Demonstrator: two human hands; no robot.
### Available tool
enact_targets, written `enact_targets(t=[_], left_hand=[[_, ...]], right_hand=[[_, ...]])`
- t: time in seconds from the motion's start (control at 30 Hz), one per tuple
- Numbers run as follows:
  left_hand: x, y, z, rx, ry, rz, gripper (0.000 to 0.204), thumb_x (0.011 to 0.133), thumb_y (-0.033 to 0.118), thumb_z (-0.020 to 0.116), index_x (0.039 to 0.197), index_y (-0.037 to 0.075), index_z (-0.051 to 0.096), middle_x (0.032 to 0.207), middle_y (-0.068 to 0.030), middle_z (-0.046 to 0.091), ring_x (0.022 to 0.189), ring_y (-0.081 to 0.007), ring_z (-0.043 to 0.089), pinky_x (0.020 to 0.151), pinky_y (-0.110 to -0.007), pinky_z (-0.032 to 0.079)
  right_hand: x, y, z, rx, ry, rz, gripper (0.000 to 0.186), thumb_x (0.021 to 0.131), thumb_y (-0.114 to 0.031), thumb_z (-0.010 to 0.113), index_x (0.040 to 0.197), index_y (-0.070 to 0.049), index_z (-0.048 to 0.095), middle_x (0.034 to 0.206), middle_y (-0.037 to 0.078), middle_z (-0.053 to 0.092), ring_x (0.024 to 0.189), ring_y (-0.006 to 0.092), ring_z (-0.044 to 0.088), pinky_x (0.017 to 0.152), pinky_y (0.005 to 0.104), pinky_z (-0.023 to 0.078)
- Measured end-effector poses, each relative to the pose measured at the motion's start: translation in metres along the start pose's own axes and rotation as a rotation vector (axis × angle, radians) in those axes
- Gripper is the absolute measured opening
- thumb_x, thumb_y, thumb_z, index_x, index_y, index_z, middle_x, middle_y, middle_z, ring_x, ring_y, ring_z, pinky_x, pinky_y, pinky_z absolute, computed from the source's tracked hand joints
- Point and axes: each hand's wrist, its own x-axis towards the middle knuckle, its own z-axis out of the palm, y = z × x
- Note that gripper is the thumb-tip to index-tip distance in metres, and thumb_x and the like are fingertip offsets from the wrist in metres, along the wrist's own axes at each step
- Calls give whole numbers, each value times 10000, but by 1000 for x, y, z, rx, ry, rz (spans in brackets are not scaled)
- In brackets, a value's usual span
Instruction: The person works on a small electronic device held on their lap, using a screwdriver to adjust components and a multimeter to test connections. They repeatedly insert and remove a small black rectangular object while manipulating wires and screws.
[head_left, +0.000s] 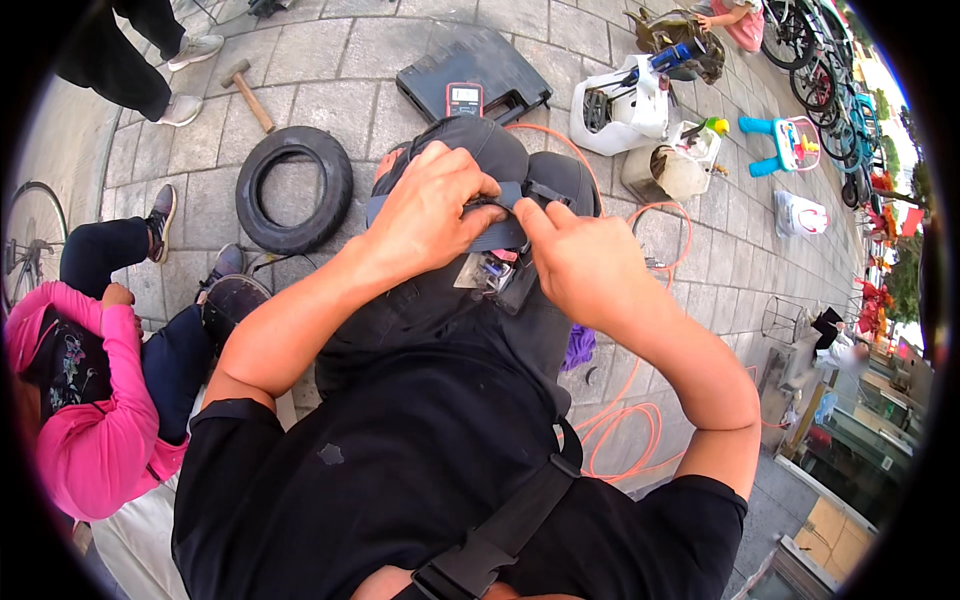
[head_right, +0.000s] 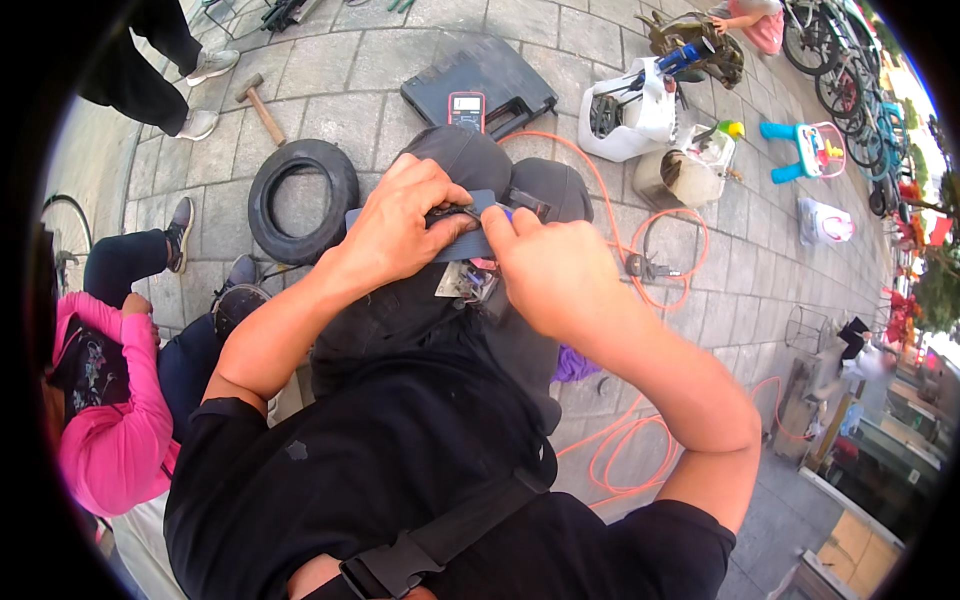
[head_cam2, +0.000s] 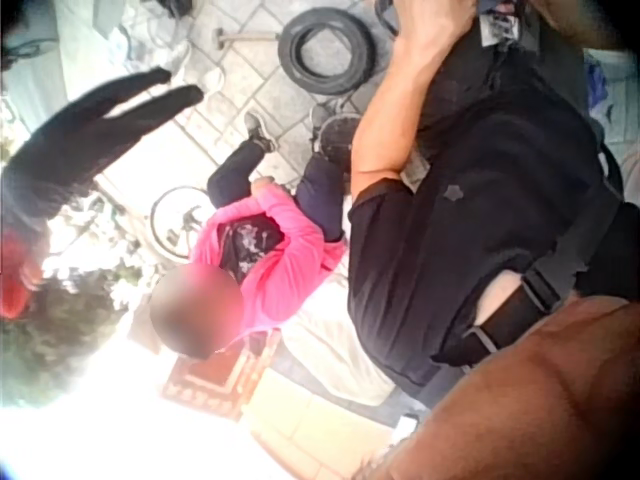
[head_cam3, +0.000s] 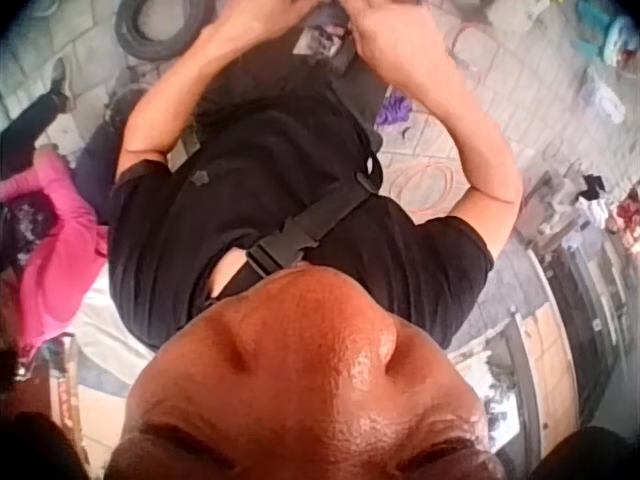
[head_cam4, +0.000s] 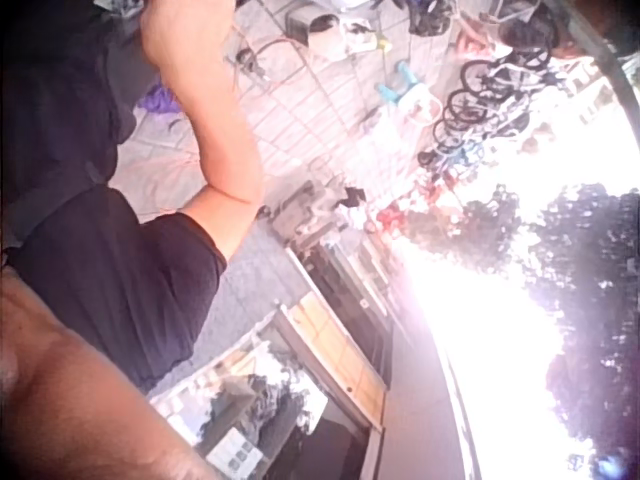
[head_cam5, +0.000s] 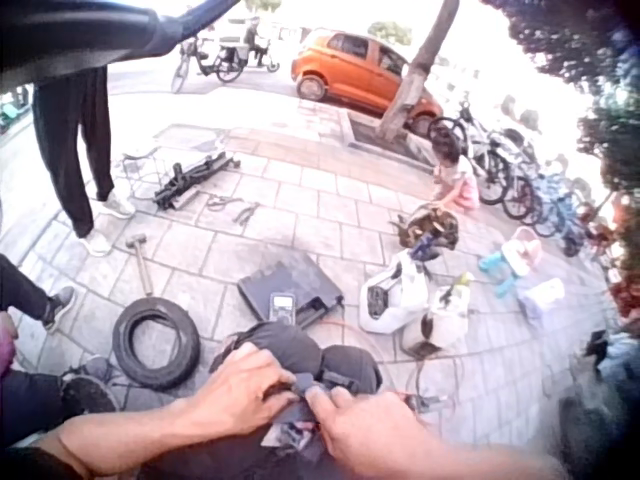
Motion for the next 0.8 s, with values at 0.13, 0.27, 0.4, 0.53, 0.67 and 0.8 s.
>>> enact_targets(t=[0.13, 0.27, 0.4, 0.53, 0.67, 0.8], left_hand=[[-3, 1, 4, 4, 33, 35, 258, 813, 97, 923, 1029, 40, 795, 973, -91, 669, 967, -321, 607, 868, -429, 528], [-2, -2, 7, 55, 74, 86, 250, 804, 104, 929, 1004, 45, 790, 955, -80, 664, 945, -315, 600, 844, -426, 527], [-2, -2, 7, 43, 53, 79, 247, 798, 112, 934, 984, 49, 784, 945, -69, 663, 939, -310, 599, 833, -426, 528], [-2, -4, 7, 67, 63, 95, 254, 792, 120, 939, 981, 53, 784, 942, -60, 664, 933, -306, 601, 826, -426, 530], [-2, -4, 7, 68, 69, 109, 255, 786, 126, 943, 970, 55, 782, 945, -55, 665, 934, -305, 603, 828, -430, 530], [-1, -2, 7, 78, 66, 109, 253, 781, 127, 944, 959, 54, 780, 945, -54, 670, 937, -307, 606, 829, -431, 533]], right_hand=[[-3, 1, 1, 51, -17, 38, 398, 982, -116, 684, 1370, -38, 648, 896, 151, 691, 715, 382, 730, 612, 499, 573], [-2, -3, 0, 45, -25, 48, 382, 1003, -108, 660, 1378, -37, 639, 907, 160, 711, 732, 397, 732, 626, 506, 577], [0, 16, 12, 232, 80, 0, 390, 999, -107, 668, 1383, -50, 641, 907, 155, 704, 751, 387, 737, 637, 492, 577], [2, 11, -10, -53, -99, -70, 375, 994, -116, 675, 1365, -62, 648, 899, 152, 699, 764, 374, 737, 644, 483, 576], [7, 25, 3, 192, -100, -23, 395, 969, -115, 696, 1357, -75, 634, 889, 138, 674, 740, 357, 725, 638, 467, 575], [4, 24, -7, 3, -70, -139, 395, 965, -120, 701, 1353, -75, 637, 883, 137, 671, 735, 357, 724, 648, 465, 581]])
